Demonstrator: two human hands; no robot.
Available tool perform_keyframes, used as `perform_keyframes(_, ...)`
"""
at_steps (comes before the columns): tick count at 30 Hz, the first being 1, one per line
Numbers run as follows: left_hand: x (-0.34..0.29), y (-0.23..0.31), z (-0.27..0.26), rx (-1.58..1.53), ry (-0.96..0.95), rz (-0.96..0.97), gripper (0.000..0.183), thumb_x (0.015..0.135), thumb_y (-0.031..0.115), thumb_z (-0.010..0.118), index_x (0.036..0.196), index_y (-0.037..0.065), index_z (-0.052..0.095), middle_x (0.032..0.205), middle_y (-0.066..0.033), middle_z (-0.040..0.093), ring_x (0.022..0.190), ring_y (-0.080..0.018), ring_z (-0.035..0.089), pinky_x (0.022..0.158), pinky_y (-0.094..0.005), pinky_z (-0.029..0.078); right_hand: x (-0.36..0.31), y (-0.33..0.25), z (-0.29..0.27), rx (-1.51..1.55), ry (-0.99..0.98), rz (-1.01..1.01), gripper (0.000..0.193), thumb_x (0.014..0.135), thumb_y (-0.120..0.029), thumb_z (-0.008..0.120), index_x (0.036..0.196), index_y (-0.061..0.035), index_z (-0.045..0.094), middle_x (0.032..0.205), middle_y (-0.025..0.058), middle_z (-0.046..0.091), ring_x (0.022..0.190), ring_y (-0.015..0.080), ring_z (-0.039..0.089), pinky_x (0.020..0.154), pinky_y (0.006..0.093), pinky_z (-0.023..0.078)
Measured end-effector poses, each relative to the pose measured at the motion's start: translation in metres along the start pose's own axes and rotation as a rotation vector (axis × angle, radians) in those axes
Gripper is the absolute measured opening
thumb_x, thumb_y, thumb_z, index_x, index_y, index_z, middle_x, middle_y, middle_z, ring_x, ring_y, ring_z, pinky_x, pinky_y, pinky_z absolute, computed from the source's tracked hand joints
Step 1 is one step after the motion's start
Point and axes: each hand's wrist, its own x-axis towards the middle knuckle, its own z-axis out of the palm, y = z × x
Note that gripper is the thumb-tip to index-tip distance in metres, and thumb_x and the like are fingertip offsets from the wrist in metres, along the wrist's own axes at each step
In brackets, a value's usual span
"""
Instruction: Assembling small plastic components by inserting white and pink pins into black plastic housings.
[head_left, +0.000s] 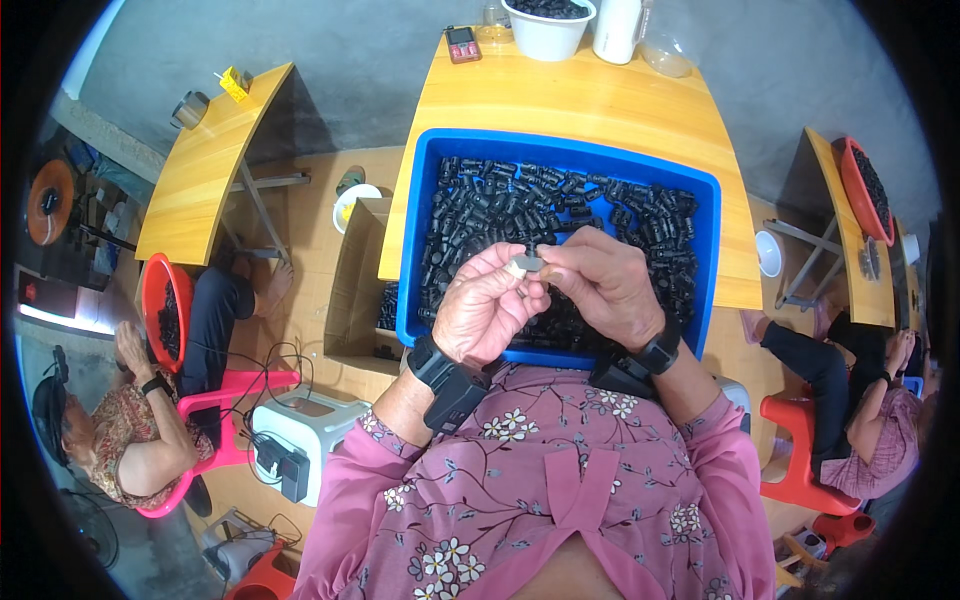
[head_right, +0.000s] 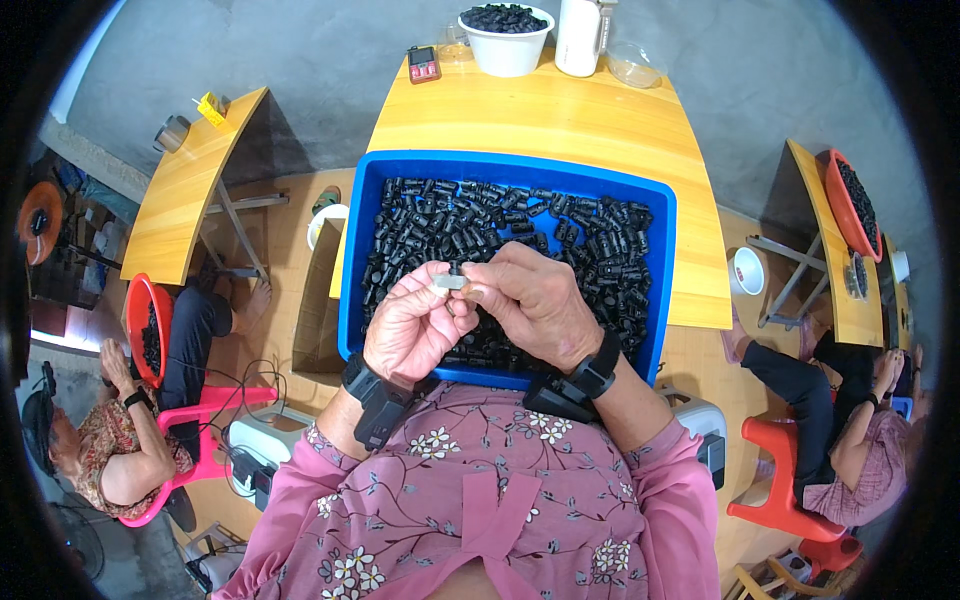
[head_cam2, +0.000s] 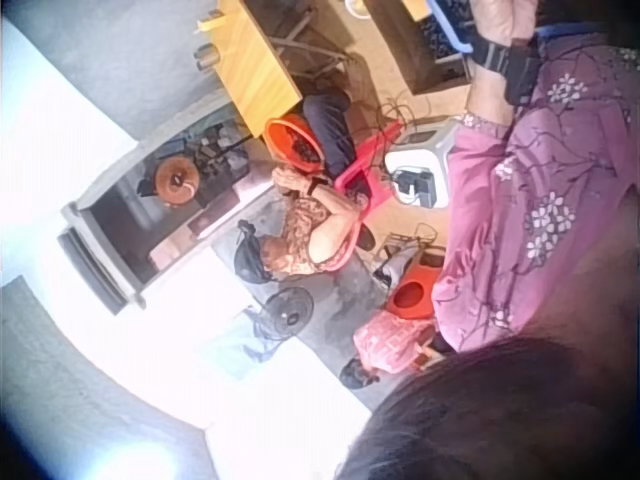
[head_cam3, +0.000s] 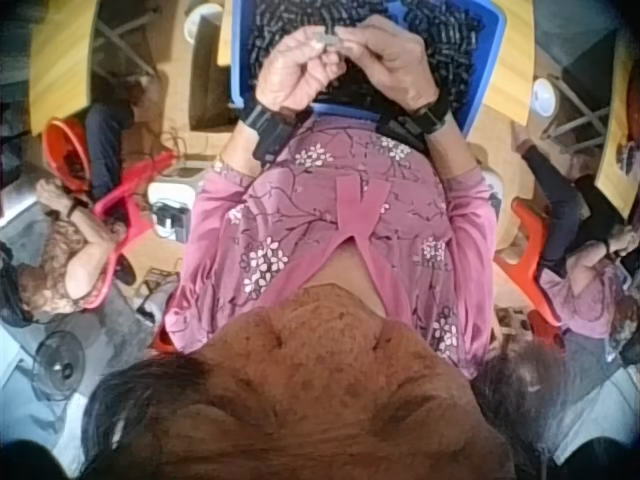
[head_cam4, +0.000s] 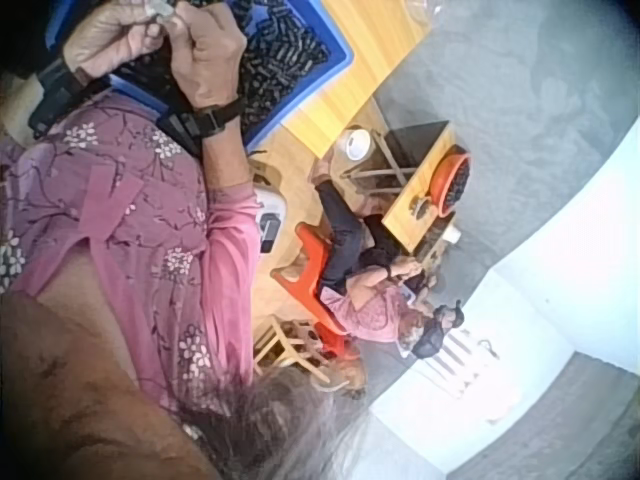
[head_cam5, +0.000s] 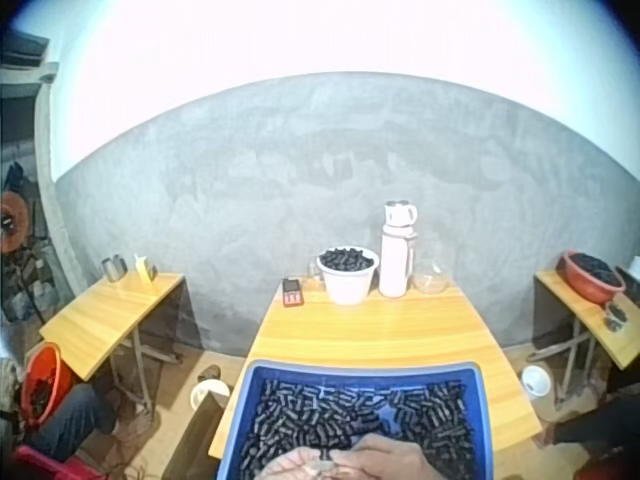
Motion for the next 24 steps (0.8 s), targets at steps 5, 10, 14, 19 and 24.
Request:
perform_keyframes(5, -0.0008, 0.0000, 0.0020, 0.041, 0.000, 0.021, 0.012, 0.095, 0.001, 0.059, 0.107, 0.001, 0.061, 0.100, -0.0132, 0.068, 0.087, -0.0213, 0.067, 0.079, -0.0350, 0.055, 0.0002, 0.0003, 0.0007, 0.022, -0.004, 0.010, 0.018, 0.086, -0.005, 0.071, 0.104, -0.0025, 0.071, 0.080, 0.0093, 0.063, 0.069, 0.0217, 0.063, 0.059, 0.0299, 0.050)
perform_keyframes(10, -0.0016, -0.0036, 0.0015, 0.059, 0.004, 0.014, 0.011, 0.096, 0.005, 0.060, 0.106, 0.002, 0.061, 0.095, -0.0112, 0.067, 0.084, -0.0192, 0.063, 0.075, -0.0326, 0.052, -0.0010, 0.0046, 0.0016, -0.025, 0.030, 0.003, 0.016, 0.087, -0.005, 0.070, 0.103, -0.0007, 0.071, 0.081, 0.0096, 0.064, 0.069, 0.0219, 0.064, 0.060, 0.0298, 0.051)
perform_keyframes(14, -0.0001, -0.0022, 0.0042, -0.027, -0.040, -0.053, 0.012, 0.096, 0.009, 0.060, 0.106, 0.002, 0.061, 0.093, -0.0102, 0.066, 0.081, -0.0180, 0.059, 0.073, -0.0314, 0.049, 0.0003, 0.0033, 0.0003, 0.023, 0.082, 0.024, 0.015, 0.088, -0.006, 0.070, 0.101, 0.0000, 0.071, 0.081, 0.0097, 0.064, 0.070, 0.0208, 0.064, 0.061, 0.0293, 0.050)
perform_keyframes(19, 0.0010, -0.0015, 0.0001, -0.064, -0.040, -0.064, 0.015, 0.095, 0.007, 0.061, 0.109, 0.003, 0.061, 0.102, -0.0119, 0.067, 0.083, -0.0204, 0.063, 0.074, -0.0328, 0.049, -0.0004, 0.0031, 0.0003, 0.079, 0.084, 0.039, 0.014, 0.088, -0.006, 0.070, 0.101, -0.0005, 0.071, 0.081, 0.0094, 0.064, 0.070, 0.0194, 0.063, 0.060, 0.0288, 0.049)
perform_keyframes(24, 0.0000, -0.0026, -0.0032, -0.086, -0.042, -0.034, 0.018, 0.093, 0.006, 0.062, 0.111, 0.004, 0.061, 0.108, -0.0137, 0.067, 0.085, -0.0222, 0.065, 0.074, -0.0341, 0.050, -0.0001, -0.0024, 0.0017, 0.008, 0.025, -0.048, 0.018, 0.087, -0.006, 0.072, 0.104, -0.0018, 0.070, 0.081, 0.0100, 0.063, 0.069, 0.0215, 0.063, 0.060, 0.0297, 0.050)
